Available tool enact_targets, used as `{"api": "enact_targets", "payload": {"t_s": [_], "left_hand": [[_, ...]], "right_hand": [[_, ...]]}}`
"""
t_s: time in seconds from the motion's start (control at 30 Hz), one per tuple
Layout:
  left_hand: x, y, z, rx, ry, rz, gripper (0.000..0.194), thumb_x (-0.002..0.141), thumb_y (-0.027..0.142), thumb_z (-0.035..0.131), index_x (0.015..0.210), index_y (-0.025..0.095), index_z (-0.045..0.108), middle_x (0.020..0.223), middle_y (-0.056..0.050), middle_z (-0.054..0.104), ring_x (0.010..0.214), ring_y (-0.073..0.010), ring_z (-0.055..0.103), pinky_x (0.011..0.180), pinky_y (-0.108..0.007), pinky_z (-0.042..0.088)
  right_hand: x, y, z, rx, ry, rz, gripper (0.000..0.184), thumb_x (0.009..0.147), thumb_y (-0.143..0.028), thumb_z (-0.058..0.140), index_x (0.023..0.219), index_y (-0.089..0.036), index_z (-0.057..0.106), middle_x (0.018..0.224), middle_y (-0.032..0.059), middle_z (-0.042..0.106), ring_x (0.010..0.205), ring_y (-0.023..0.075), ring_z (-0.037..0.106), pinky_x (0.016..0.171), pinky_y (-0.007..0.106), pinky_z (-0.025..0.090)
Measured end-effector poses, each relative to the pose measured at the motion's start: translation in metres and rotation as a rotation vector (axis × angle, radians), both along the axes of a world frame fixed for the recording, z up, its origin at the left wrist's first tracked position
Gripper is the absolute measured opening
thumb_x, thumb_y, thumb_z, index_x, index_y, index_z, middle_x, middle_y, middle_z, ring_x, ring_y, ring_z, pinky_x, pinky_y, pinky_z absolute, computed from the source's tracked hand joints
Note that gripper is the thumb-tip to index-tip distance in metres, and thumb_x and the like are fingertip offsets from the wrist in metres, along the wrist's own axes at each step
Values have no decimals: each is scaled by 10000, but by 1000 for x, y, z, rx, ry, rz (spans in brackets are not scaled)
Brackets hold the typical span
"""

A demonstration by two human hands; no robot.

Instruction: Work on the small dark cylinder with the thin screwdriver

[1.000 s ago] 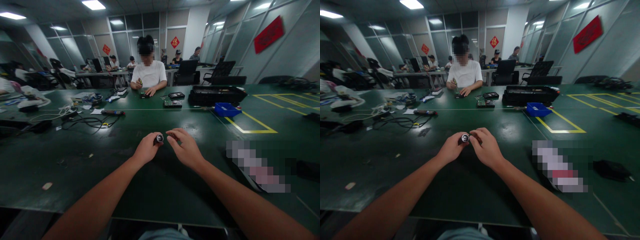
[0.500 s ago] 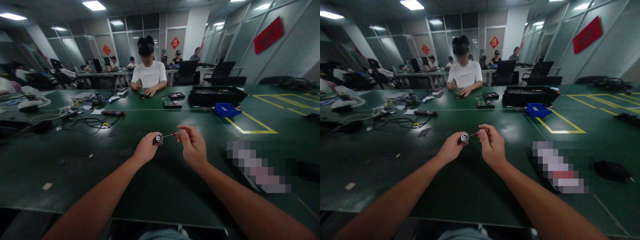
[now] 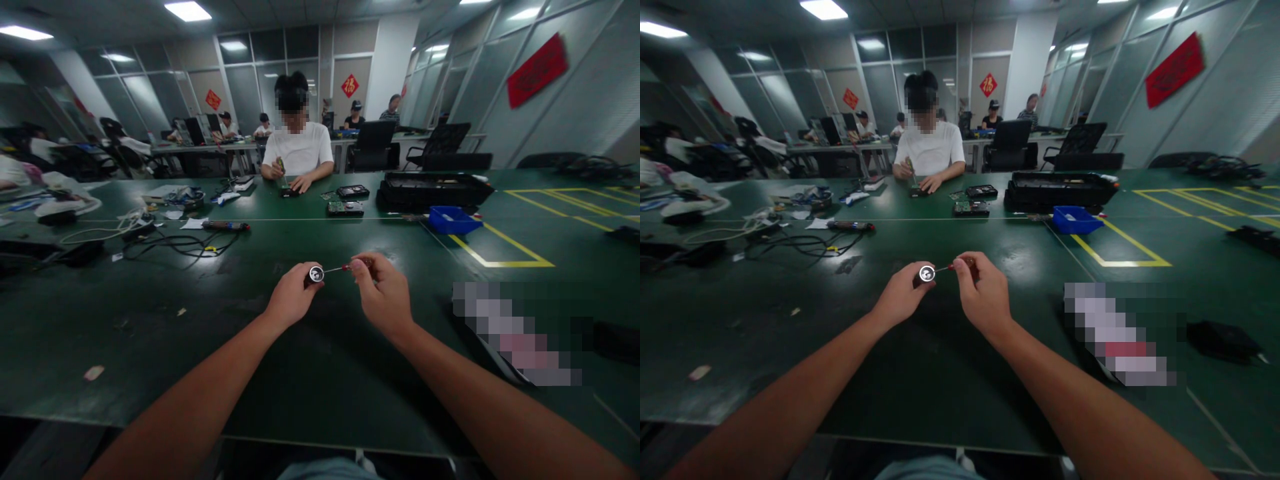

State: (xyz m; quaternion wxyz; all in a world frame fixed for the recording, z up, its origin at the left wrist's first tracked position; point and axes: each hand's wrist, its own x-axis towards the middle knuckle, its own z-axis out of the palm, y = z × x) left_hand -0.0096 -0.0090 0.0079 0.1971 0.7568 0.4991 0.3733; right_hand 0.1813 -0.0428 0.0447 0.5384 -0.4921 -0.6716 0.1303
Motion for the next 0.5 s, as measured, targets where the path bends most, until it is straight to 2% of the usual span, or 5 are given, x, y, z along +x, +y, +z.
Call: {"api": "enact_targets", "payload": {"t_s": [0.23, 0.5], "left_hand": [[1, 0, 2, -14, -9, 40, 292, 855, 185, 678, 1141, 242, 653, 1114, -45, 682, 985, -220, 638, 864, -367, 496], [-1, -1, 3, -15, -31, 39, 292, 865, 196, 670, 1153, 230, 642, 1135, -46, 685, 1004, -219, 638, 893, -374, 491]], "right_hand": [[2, 2, -2, 3, -10, 7, 227, 984, -373, 509, 1010, -198, 651, 854, 54, 729, 725, 180, 668, 669, 314, 495], [3, -2, -1, 54, -109, 104, 205, 970, -340, 539, 1064, -212, 668, 911, 51, 749, 797, 193, 693, 730, 334, 521]]}}
